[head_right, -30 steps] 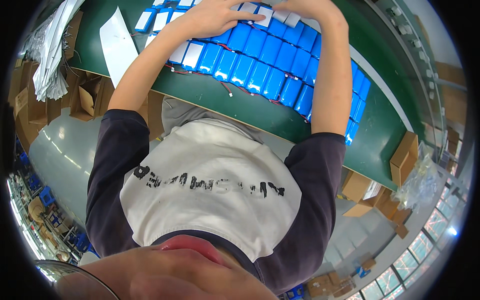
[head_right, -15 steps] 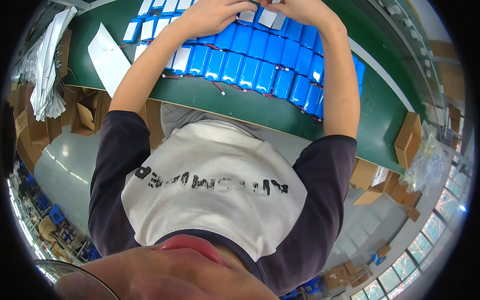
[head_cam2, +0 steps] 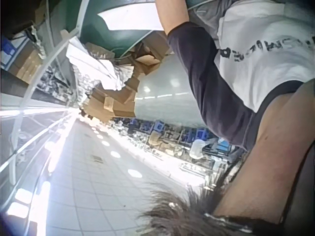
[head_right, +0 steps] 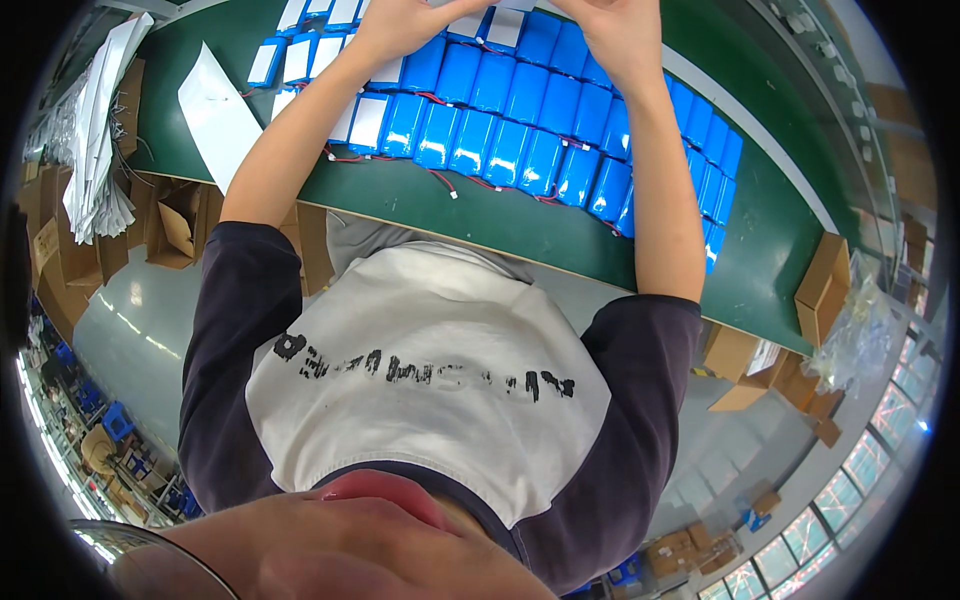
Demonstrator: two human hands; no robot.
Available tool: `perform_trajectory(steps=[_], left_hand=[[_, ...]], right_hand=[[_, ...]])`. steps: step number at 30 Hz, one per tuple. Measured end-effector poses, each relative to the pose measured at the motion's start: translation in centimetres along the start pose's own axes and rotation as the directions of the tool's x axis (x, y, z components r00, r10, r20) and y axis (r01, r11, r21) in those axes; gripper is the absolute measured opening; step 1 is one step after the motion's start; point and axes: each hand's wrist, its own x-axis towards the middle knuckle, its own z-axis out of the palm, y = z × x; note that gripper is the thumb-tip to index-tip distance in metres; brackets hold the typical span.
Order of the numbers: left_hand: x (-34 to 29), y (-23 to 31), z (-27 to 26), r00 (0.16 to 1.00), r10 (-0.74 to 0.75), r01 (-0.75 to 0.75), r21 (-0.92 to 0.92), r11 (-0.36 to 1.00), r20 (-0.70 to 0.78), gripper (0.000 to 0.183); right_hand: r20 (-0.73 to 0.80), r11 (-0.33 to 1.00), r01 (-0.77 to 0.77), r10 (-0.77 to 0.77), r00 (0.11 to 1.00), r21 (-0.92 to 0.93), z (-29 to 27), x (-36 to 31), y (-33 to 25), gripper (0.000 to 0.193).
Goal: The person places white rectangular sheets onto a grid of blue battery cells arranged on a green workbench. They peel the backing from the sheets and press them onto the cells one by one, covering the top surface of the battery pack.
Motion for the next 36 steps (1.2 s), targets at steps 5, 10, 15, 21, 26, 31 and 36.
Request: perform_trajectory(steps=[5,10,15,21,26,31,36], left_hand=[[0.0,0.3,0.0,0.998,-0.063,0.065,-0.073,0.995,0.030,0.058],[0.5,0.7,0.6,1.000,-0.012,0.013,-0.059,0.998,0.012,0.052],[-0.2,-0.8,0.4,0.995,0.074,-0.061,0.188,0.980,-0.063,0.040],[0.1,-1.1,0.5,0.962,0.233,-0.272,0.476,0.837,0.140,0.031],[-0.7,-1.1,0.9,0.931,0.300,-0.365,0.479,0.798,0.211,0.022],[-0.6,-0.6,-0.1,0.922,0.340,-0.388,0.416,0.822,0.187,0.021],[-0.9,-0.5,0.1,0.896,0.377,-0.442,0.402,0.802,0.233,0.024]], right_hand=[[-0.108,0.982,0.123,-0.139,0.984,-0.146,1.1,0.0,-1.0,0.028],[-0.164,0.971,0.100,-0.137,0.977,-0.216,1.6,0.1,-2.6,0.030],[-0.209,0.942,0.235,-0.287,0.935,-0.239,0.0,0.8,-2.0,0.030],[0.244,0.779,0.024,0.167,0.955,-0.627,-1.5,0.0,-4.7,0.017],[0.323,0.826,-0.008,0.229,0.918,-0.563,-1.1,-0.2,-3.0,0.024],[0.346,0.849,-0.013,0.229,0.910,-0.529,-0.8,-0.1,-1.8,0.026],[0.326,0.865,-0.064,0.255,0.910,-0.498,-0.7,0.1,-1.8,0.025]])
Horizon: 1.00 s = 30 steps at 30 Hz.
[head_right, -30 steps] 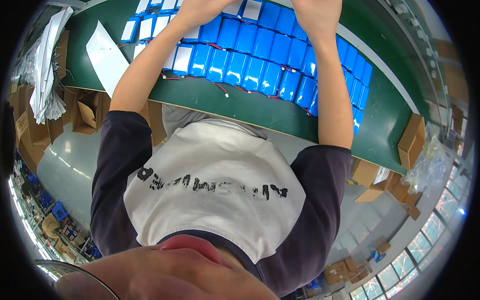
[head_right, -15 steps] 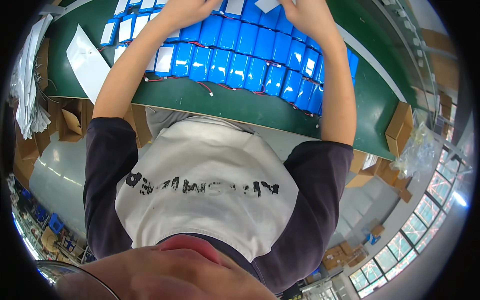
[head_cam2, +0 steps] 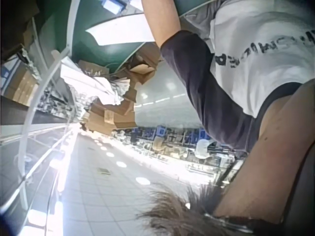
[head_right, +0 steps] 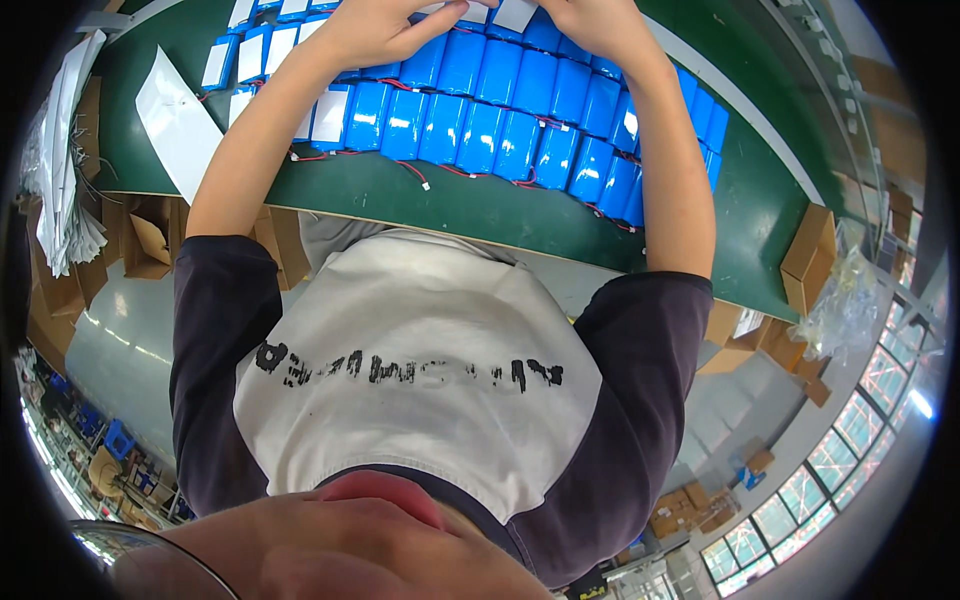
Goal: The person places white rectangular sheets onto a grid of blue battery cells arranged on a green workbench. They peel the backing from the sheets and press them onto the cells one by one, covering the top surface of the battery pack.
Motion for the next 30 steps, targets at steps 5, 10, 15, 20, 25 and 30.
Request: perform_trajectory(steps=[5,10,15,20,25,30], left_hand=[[0.0,0.1,0.3,0.993,0.037,-0.043,0.054,0.998,0.108,0.028],[-0.6,0.3,-0.3,0.969,0.066,-0.100,0.132,0.986,0.238,0.028],[-0.3,0.2,-0.3,0.962,0.061,-0.087,0.084,0.993,0.267,0.028],[-0.4,-0.1,0.2,0.978,0.025,-0.026,0.001,1.000,0.206,0.033],[-0.4,-0.8,0.0,0.979,-0.054,0.089,-0.172,0.981,0.194,0.053],[0.6,1.2,0.8,0.943,-0.032,0.043,-0.026,0.999,0.331,0.071]], right_hand=[[0.012,1.000,-0.028,0.028,1.000,-0.004,0.4,-0.2,1.2,0.026],[-0.079,0.984,0.117,-0.129,0.989,-0.138,1.5,-0.2,2.8,0.029],[-0.139,0.954,0.157,-0.197,0.971,-0.254,1.4,0.0,3.1,0.034],[-0.253,0.989,0.061,-0.093,0.963,-0.131,0.3,-0.5,3.9,0.032],[-0.364,0.966,0.021,0.077,0.928,0.259,0.9,-2.2,2.5,0.014],[-0.562,0.999,0.039,-0.016,0.827,0.028,0.8,-3.1,1.8,0.012]])
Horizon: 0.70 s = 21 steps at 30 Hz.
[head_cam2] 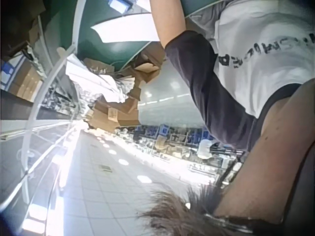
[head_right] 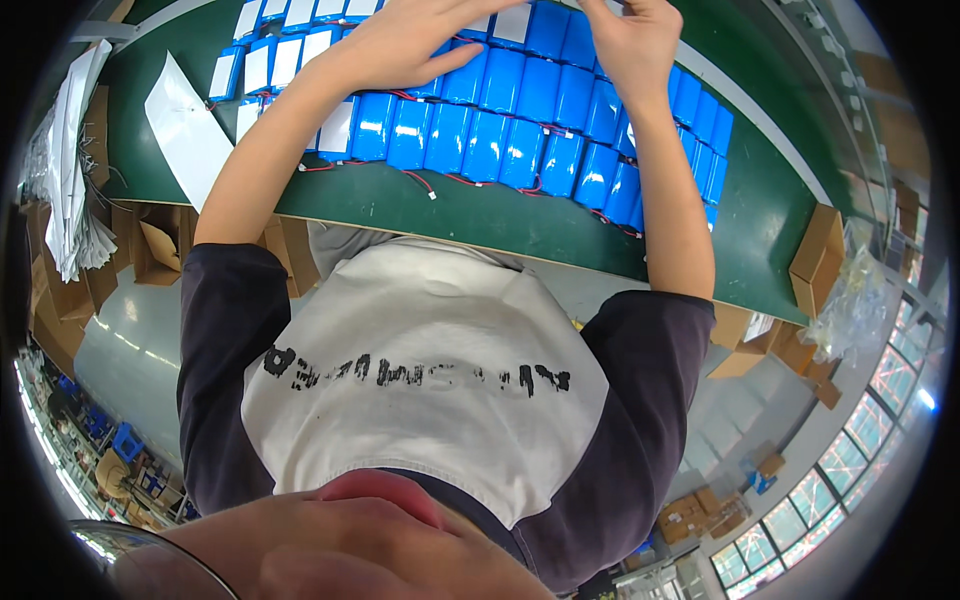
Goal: The person places white rectangular sheets onto a grid of blue battery cells arranged on a green workbench. They peel the backing from the sheets and press them onto the cells one by one, covering the top surface of the battery pack.
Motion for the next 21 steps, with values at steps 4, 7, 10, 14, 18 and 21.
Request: perform_trajectory(steps=[4,7,10,14,18,21], left_hand=[[0.3,0.2,0.5,0.996,0.086,-0.087,0.103,0.991,0.021,0.068],[0.2,0.4,0.9,0.992,0.125,-0.125,0.134,0.983,0.009,0.065],[0.4,0.9,1.6,0.993,0.118,-0.119,0.111,0.987,0.018,0.061],[-0.4,0.5,1.6,0.999,0.040,-0.041,0.114,0.993,0.013,0.052],[-1.2,-0.7,2.8,0.999,0.030,-0.033,0.137,0.990,0.025,0.049],[-1.0,-0.7,2.9,0.999,0.025,-0.028,0.107,0.994,0.029,0.048]], right_hand=[[-0.080,0.989,0.142,-0.145,0.986,-0.037,-0.1,-0.3,-0.2,0.014],[-0.069,0.998,0.053,-0.056,0.996,-0.037,-0.1,-0.4,-0.7,0.014],[-0.077,0.997,0.026,-0.020,0.997,0.074,-0.7,-0.2,0.5,0.016],[-0.239,0.990,0.077,-0.046,0.970,0.120,-3.9,0.7,4.8,0.030],[0.051,0.999,0.024,-0.026,0.998,0.049,-4.0,-0.2,2.5,0.056],[0.261,0.993,0.056,-0.029,0.965,-0.099,-4.1,-0.7,4.4,0.040]])
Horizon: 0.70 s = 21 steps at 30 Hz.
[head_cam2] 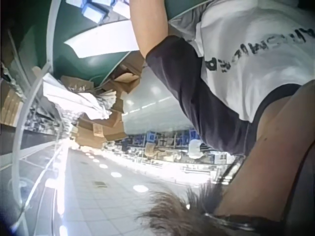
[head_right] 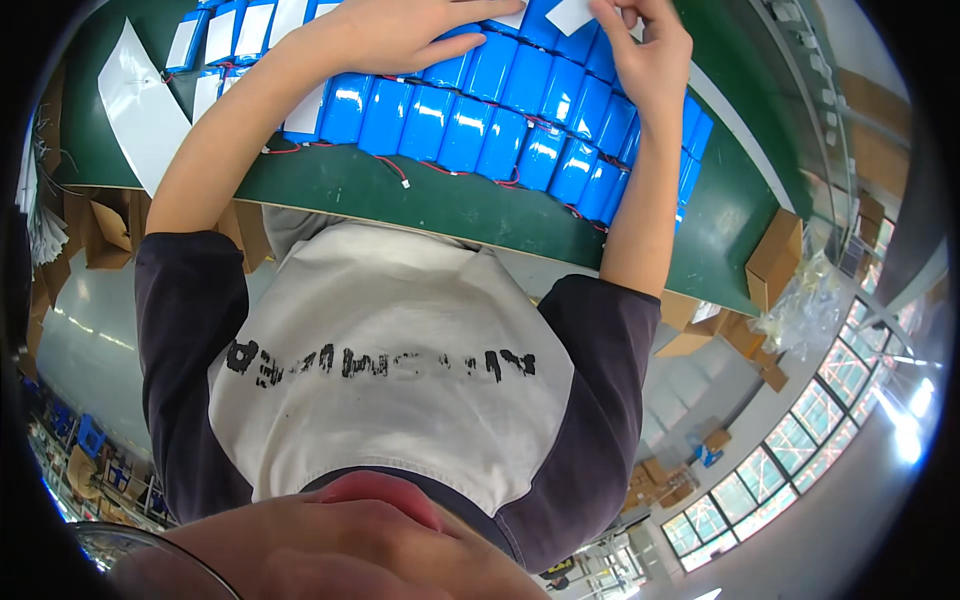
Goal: The person places white rectangular sheets onto a grid of blue battery cells arranged on a green workbench. They peel the backing from the sheets and press them onto the cells one by one, covering the top surface of the battery pack.
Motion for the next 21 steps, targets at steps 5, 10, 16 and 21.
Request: perform_trajectory(steps=[5,10,16,21], left_hand=[[0.1,0.4,-0.7,1.000,0.008,-0.008,0.026,1.000,-0.005,0.049],[0.0,0.1,-0.3,1.000,-0.005,0.006,-0.061,0.998,0.015,0.050],[0.5,0.6,-0.6,1.000,0.014,-0.014,-0.011,1.000,0.014,0.049],[0.1,0.9,0.1,0.993,0.040,-0.026,0.131,0.991,-0.109,0.042]], right_hand=[[0.054,0.990,0.014,-0.006,0.999,-0.142,1.1,0.4,-1.1,0.017],[0.093,0.988,-0.050,0.065,0.994,-0.148,1.6,0.4,-0.5,0.019],[0.106,0.963,-0.094,0.124,0.987,-0.254,2.0,0.0,-0.9,0.020],[0.092,0.936,0.065,-0.035,0.995,-0.346,2.9,0.4,-1.6,0.021]])
